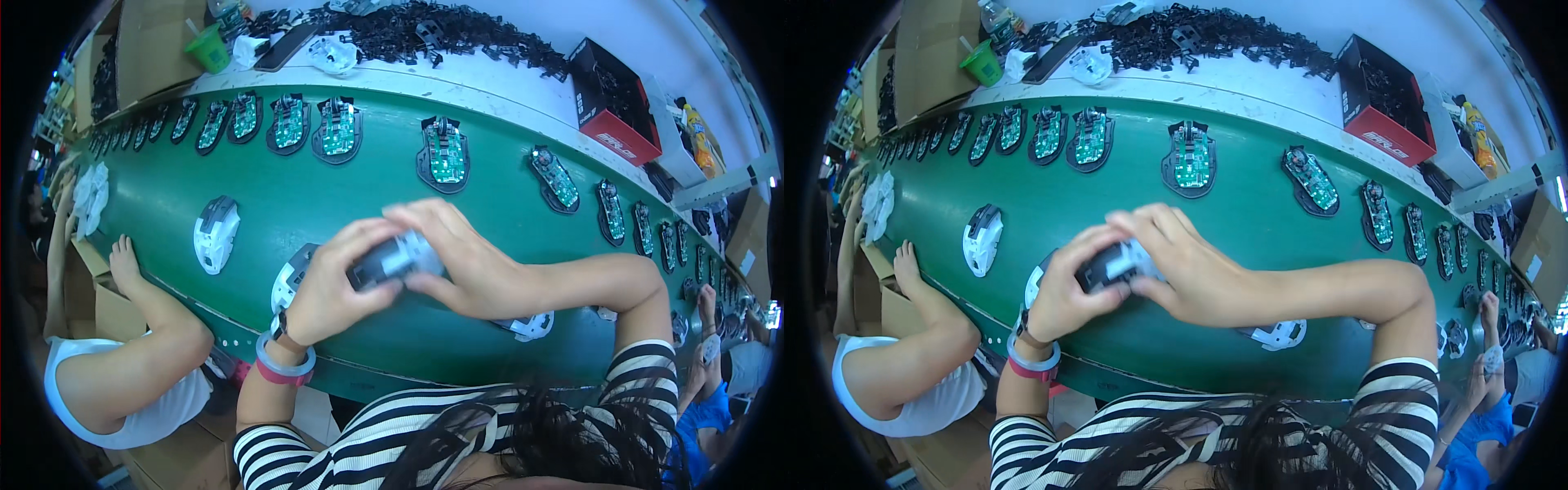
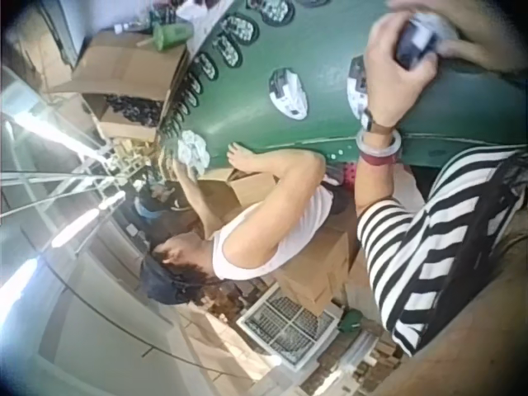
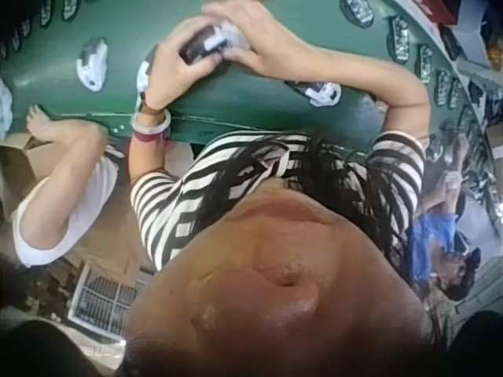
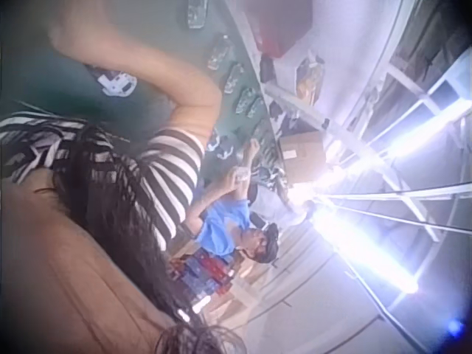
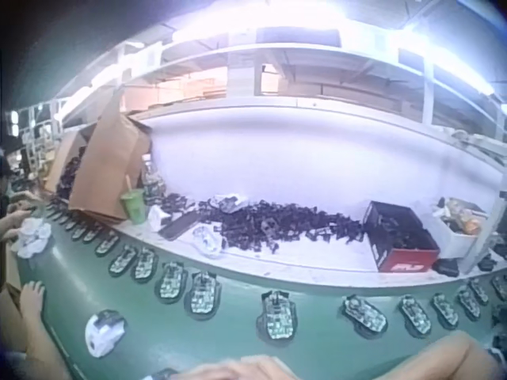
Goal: The person assembles white plastic electronic housings by hand on a green workbench. They pick up small black plastic components and insert them into the white casings, repeating this process for multiple units. The person handles the components directly without using tools.
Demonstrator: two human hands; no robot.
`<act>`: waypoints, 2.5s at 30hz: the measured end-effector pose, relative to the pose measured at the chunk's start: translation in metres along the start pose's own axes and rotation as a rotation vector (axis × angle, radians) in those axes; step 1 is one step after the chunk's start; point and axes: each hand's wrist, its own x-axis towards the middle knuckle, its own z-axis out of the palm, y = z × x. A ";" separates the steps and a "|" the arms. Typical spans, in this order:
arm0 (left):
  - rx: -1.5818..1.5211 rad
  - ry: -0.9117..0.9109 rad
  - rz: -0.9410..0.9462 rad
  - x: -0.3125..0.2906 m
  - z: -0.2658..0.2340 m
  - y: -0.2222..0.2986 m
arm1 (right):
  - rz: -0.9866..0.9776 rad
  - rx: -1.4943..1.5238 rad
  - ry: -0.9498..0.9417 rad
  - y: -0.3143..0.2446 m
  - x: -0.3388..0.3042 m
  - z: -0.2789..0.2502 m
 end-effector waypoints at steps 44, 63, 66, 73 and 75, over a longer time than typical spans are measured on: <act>-0.929 0.231 -0.244 -0.009 -0.015 0.003 | -0.467 -0.617 0.230 0.007 0.066 0.003; -0.641 0.354 -0.291 -0.017 -0.009 -0.011 | -0.568 -0.713 0.178 0.008 0.065 0.028; -0.613 0.369 -0.296 -0.015 -0.011 -0.008 | -0.538 -0.772 0.197 0.007 0.071 0.024; -0.618 0.359 -0.293 -0.015 -0.009 -0.009 | -0.617 -0.851 0.278 0.014 0.063 0.030; -0.536 0.394 -0.293 -0.014 -0.008 -0.008 | -0.626 -0.876 0.303 0.013 0.062 0.029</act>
